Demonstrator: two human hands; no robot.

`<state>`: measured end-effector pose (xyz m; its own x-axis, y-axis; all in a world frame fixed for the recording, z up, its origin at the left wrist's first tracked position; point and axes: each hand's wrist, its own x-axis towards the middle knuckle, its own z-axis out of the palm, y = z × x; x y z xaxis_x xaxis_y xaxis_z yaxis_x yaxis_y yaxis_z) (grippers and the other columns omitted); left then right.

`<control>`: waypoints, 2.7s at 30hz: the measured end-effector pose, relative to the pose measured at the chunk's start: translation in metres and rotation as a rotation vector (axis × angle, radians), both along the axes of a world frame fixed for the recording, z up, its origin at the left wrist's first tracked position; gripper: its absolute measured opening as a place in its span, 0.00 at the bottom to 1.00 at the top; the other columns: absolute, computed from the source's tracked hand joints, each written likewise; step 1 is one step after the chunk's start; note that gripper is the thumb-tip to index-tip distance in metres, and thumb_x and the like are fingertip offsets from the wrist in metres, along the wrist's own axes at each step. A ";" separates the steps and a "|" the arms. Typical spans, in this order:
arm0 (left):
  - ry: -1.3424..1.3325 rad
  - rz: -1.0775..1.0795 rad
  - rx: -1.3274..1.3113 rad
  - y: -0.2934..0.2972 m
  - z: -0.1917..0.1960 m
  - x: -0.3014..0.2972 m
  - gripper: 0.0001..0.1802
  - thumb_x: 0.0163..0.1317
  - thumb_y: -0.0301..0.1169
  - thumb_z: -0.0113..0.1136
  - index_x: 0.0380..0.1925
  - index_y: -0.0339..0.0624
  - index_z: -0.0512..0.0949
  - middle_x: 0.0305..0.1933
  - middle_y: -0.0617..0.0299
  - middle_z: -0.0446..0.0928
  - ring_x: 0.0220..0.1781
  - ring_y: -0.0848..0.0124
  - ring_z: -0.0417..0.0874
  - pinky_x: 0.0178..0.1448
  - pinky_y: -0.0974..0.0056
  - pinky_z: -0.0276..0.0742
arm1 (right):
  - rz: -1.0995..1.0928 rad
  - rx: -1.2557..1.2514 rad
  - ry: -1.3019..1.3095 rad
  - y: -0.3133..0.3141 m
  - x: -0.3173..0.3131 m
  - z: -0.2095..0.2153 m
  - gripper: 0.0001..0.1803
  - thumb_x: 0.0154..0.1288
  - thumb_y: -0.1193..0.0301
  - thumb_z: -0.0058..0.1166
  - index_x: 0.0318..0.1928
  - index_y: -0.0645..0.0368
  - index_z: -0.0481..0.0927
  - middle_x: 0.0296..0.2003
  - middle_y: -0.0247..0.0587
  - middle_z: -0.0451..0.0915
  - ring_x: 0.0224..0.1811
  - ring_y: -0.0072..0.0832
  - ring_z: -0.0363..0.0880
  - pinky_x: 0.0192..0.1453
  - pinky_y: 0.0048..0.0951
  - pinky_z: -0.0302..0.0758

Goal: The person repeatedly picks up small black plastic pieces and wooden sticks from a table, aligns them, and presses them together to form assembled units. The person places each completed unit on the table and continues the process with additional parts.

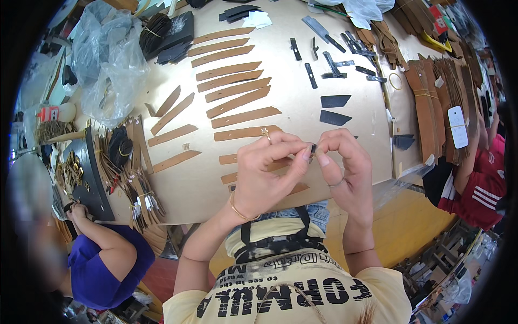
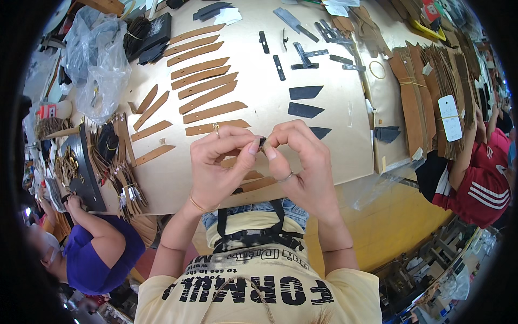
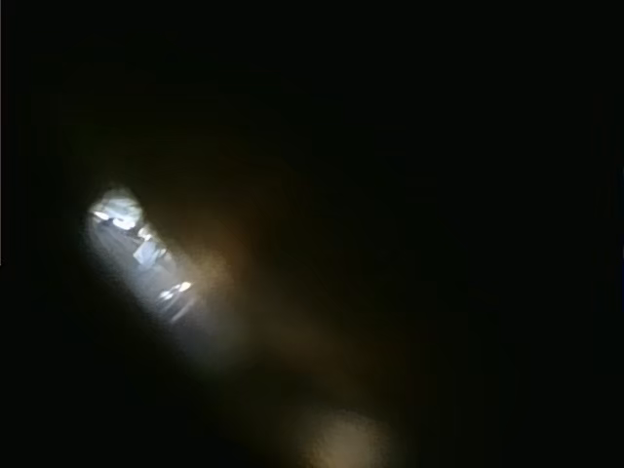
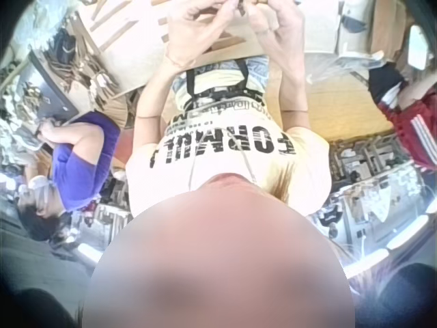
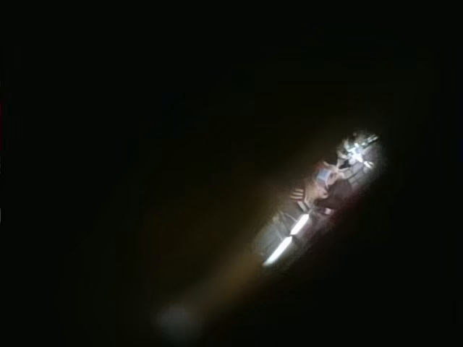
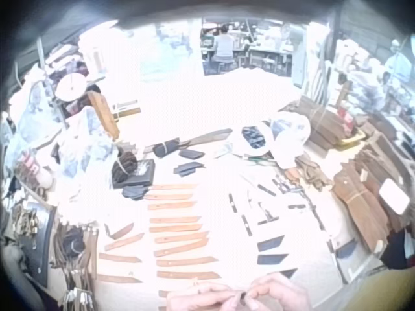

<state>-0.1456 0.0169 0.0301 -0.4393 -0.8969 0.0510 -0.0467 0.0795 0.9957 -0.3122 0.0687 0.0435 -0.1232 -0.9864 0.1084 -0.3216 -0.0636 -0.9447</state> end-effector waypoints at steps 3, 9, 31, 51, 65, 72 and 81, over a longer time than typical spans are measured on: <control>0.104 0.028 0.132 -0.001 -0.004 0.000 0.07 0.62 0.20 0.63 0.39 0.30 0.85 0.38 0.57 0.82 0.34 0.76 0.84 0.39 0.73 0.83 | 0.015 -0.005 -0.072 -0.001 0.000 -0.002 0.04 0.64 0.77 0.55 0.36 0.65 0.77 0.36 0.41 0.77 0.39 0.29 0.77 0.46 0.28 0.74; 0.246 0.295 0.231 -0.005 -0.009 0.014 0.06 0.66 0.22 0.61 0.39 0.30 0.85 0.36 0.57 0.82 0.33 0.75 0.83 0.38 0.72 0.83 | -0.083 0.101 -0.404 0.007 -0.016 -0.008 0.03 0.64 0.77 0.54 0.36 0.66 0.77 0.41 0.38 0.76 0.39 0.24 0.75 0.48 0.26 0.72; -0.137 0.708 -0.186 0.103 -0.050 0.088 0.08 0.57 0.19 0.62 0.38 0.33 0.83 0.40 0.51 0.82 0.40 0.63 0.80 0.45 0.64 0.76 | 0.228 0.475 -0.471 0.032 0.089 -0.027 0.09 0.64 0.82 0.61 0.45 0.69 0.82 0.39 0.42 0.83 0.38 0.26 0.84 0.45 0.26 0.81; -0.750 0.610 -0.132 0.067 -0.057 0.091 0.07 0.53 0.33 0.74 0.24 0.52 0.82 0.26 0.73 0.78 0.36 0.72 0.73 0.50 0.61 0.56 | 0.071 0.467 -0.067 0.007 0.105 -0.052 0.26 0.64 0.82 0.61 0.58 0.60 0.61 0.31 0.31 0.79 0.31 0.12 0.75 0.35 0.14 0.71; -0.747 0.537 -0.082 0.065 -0.057 0.094 0.06 0.54 0.34 0.72 0.26 0.53 0.81 0.28 0.73 0.79 0.38 0.69 0.72 0.50 0.57 0.56 | 0.067 0.407 0.002 0.007 0.106 -0.055 0.24 0.63 0.81 0.62 0.54 0.61 0.63 0.28 0.35 0.79 0.26 0.15 0.76 0.29 0.17 0.72; -0.770 0.558 -0.105 0.064 -0.055 0.092 0.07 0.54 0.33 0.72 0.24 0.52 0.81 0.26 0.73 0.77 0.37 0.70 0.72 0.49 0.59 0.56 | 0.052 0.432 0.000 0.005 0.108 -0.053 0.24 0.62 0.82 0.62 0.52 0.61 0.62 0.28 0.34 0.79 0.26 0.15 0.76 0.29 0.16 0.72; -0.756 0.539 -0.249 0.079 -0.064 0.101 0.12 0.54 0.24 0.68 0.38 0.52 0.86 0.45 0.61 0.75 0.43 0.65 0.72 0.51 0.59 0.63 | 0.154 0.319 0.389 0.012 0.110 -0.050 0.13 0.61 0.79 0.62 0.46 0.55 0.77 0.40 0.37 0.78 0.31 0.20 0.76 0.32 0.20 0.69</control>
